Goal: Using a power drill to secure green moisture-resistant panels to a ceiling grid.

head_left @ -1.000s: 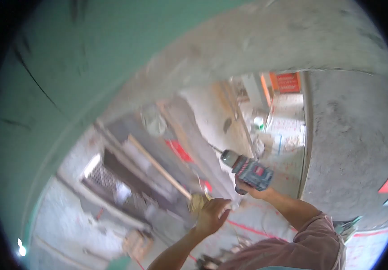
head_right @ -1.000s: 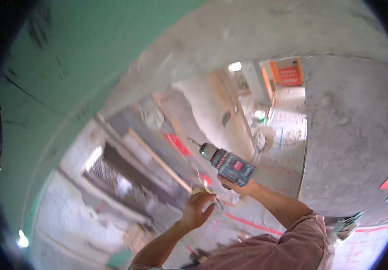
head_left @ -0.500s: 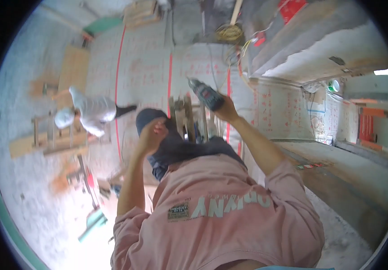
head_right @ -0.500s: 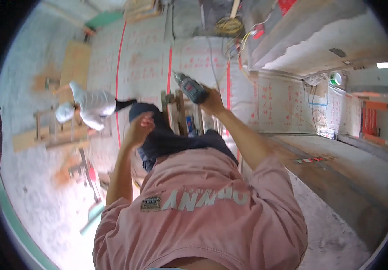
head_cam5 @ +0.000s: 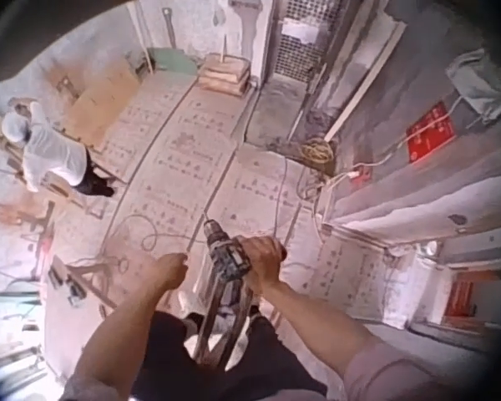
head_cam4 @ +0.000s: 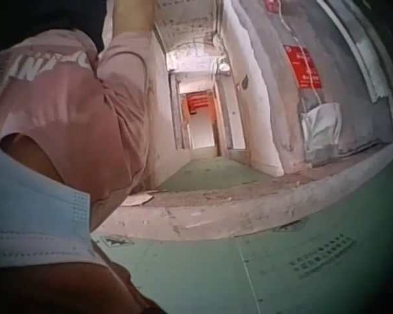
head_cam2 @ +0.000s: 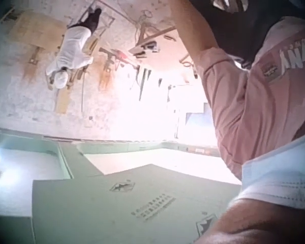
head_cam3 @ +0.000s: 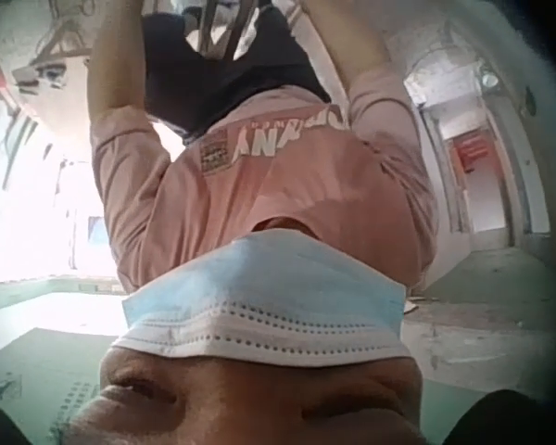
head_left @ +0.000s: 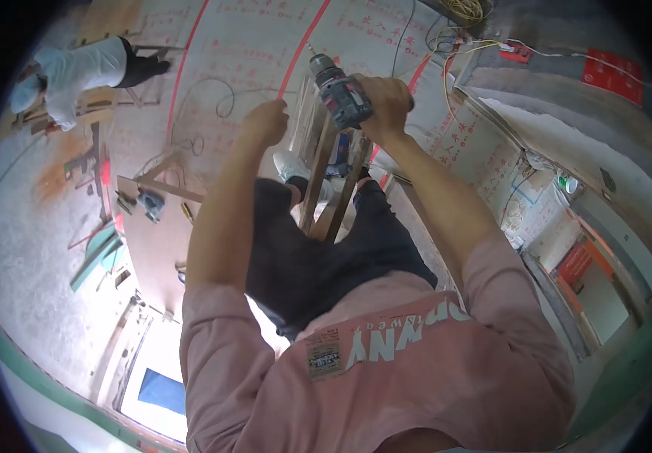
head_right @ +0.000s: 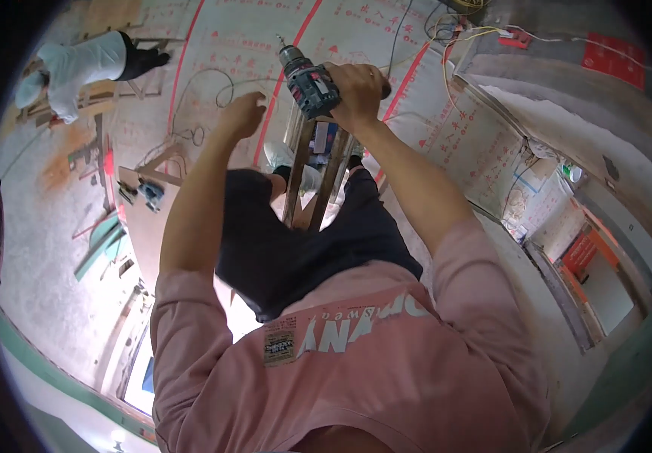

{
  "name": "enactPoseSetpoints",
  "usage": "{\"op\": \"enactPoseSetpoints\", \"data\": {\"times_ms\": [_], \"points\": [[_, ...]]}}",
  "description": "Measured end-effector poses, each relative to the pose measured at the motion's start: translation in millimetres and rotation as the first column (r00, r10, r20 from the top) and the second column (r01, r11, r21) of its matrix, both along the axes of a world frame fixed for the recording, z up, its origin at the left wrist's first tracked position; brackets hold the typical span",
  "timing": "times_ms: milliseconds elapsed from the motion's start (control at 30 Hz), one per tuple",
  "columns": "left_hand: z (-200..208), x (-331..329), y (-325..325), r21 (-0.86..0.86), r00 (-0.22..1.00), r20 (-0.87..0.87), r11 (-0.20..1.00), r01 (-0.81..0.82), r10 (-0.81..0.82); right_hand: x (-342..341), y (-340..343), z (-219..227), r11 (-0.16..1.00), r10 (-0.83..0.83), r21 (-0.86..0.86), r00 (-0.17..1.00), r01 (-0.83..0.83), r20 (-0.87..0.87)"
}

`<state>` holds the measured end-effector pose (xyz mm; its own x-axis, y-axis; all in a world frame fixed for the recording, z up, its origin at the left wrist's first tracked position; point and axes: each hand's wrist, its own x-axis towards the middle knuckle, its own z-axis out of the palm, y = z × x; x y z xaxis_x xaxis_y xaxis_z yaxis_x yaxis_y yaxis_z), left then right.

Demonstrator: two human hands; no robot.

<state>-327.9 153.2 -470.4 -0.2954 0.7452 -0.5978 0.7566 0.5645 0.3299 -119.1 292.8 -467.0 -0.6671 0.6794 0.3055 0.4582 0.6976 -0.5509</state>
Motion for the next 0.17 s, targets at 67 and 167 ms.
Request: {"op": "enactPoseSetpoints", "data": {"times_ms": [67, 167], "points": [[-96.9, 1.3, -27.2, -0.138, 0.998, 0.044, 0.989, 0.042, -0.036, -14.6, 4.4, -8.4, 1.000, 0.024, 0.020, 0.999, -0.024, -0.021], [-181.9, 29.0, -45.4, -0.307, 0.988, 0.133, 0.945, 0.115, -0.077, -10.7, 3.6, -26.6, 0.999, -0.001, 0.052, 1.000, 0.002, -0.014]]}}
